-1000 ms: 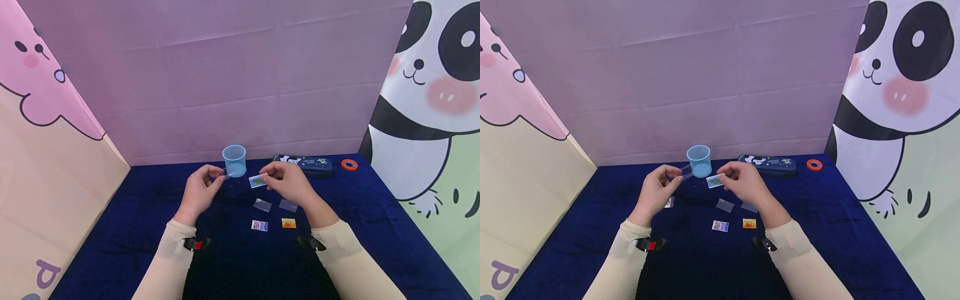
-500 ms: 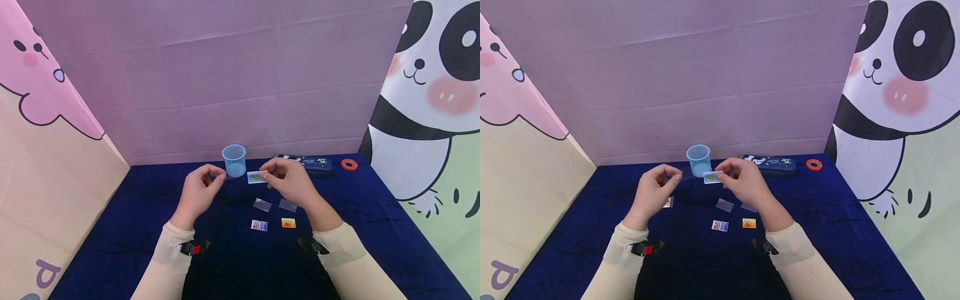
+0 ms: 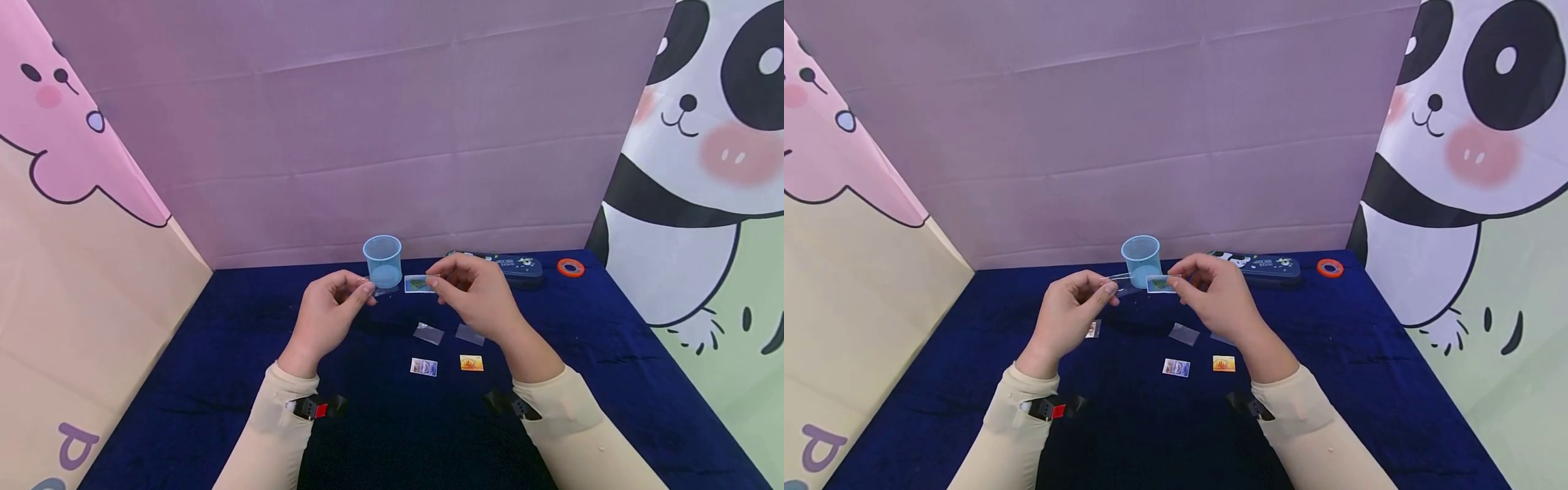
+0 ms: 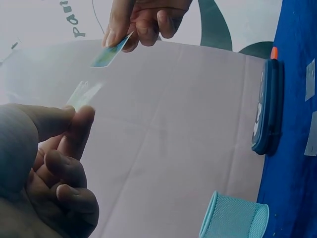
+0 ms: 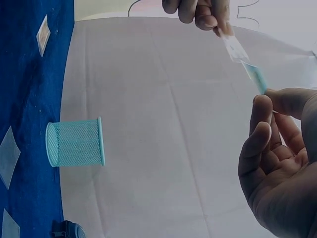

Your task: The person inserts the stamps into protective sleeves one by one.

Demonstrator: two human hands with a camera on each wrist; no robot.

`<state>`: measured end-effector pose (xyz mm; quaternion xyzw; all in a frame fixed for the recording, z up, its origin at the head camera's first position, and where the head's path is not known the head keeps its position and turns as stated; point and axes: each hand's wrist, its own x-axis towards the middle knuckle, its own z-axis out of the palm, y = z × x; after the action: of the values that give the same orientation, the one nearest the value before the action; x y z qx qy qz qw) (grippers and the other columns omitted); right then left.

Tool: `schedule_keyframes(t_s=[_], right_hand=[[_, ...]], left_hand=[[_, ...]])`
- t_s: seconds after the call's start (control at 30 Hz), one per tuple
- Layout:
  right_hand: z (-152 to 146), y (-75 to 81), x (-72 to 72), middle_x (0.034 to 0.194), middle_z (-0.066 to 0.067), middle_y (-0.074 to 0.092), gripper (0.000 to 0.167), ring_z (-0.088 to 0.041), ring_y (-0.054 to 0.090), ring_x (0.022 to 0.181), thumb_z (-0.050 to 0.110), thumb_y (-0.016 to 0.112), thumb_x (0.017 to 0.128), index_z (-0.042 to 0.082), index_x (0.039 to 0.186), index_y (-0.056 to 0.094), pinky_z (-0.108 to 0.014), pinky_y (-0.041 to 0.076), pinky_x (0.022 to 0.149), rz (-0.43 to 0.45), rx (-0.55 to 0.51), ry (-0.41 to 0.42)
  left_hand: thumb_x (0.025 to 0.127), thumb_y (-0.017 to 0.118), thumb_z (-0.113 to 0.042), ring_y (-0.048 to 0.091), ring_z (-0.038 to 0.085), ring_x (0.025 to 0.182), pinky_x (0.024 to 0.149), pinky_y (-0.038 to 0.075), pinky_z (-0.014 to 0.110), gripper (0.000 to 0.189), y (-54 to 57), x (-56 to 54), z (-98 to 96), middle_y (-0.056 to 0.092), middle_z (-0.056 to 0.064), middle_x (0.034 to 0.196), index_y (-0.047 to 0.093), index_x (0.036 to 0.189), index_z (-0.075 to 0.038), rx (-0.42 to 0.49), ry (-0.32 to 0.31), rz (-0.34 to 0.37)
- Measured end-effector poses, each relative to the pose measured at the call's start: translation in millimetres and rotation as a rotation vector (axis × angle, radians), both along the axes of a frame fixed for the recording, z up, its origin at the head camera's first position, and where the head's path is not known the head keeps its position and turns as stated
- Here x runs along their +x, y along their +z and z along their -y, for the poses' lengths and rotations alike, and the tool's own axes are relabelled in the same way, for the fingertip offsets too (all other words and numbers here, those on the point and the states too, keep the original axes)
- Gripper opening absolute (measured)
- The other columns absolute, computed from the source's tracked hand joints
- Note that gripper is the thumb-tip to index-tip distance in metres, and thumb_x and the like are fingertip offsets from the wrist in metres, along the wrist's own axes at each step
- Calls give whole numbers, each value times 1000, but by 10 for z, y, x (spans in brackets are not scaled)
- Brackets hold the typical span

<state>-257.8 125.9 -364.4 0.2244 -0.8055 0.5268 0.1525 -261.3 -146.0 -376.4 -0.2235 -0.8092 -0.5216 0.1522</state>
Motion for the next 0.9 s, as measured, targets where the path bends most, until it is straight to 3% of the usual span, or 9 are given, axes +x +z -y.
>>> schedule_keyframes(t_s=[0.4,0.63,0.9], right_hand=[[26,-10,-13,81,-5,69,7,-28,68,71,15,74,100,12,106,75,-29,53,60,-16,-62,6],[40,-19,-21,81,-5,69,6,-23,69,69,15,74,100,11,105,75,-30,54,61,-15,-53,6],[47,-35,-31,82,-5,70,7,-28,69,71,15,74,100,11,105,74,-30,55,63,9,-41,7]], left_hand=[[102,70,-27,57,20,68,59,37,29,22,15,11,-13,76,-2,80,78,97,-7,41,-30,38],[103,69,-26,43,21,60,54,30,29,20,5,0,-12,75,-4,79,80,97,-11,27,-30,32],[103,70,-27,42,20,59,54,29,28,19,-9,4,-22,76,-1,80,80,97,-12,29,-20,48]])
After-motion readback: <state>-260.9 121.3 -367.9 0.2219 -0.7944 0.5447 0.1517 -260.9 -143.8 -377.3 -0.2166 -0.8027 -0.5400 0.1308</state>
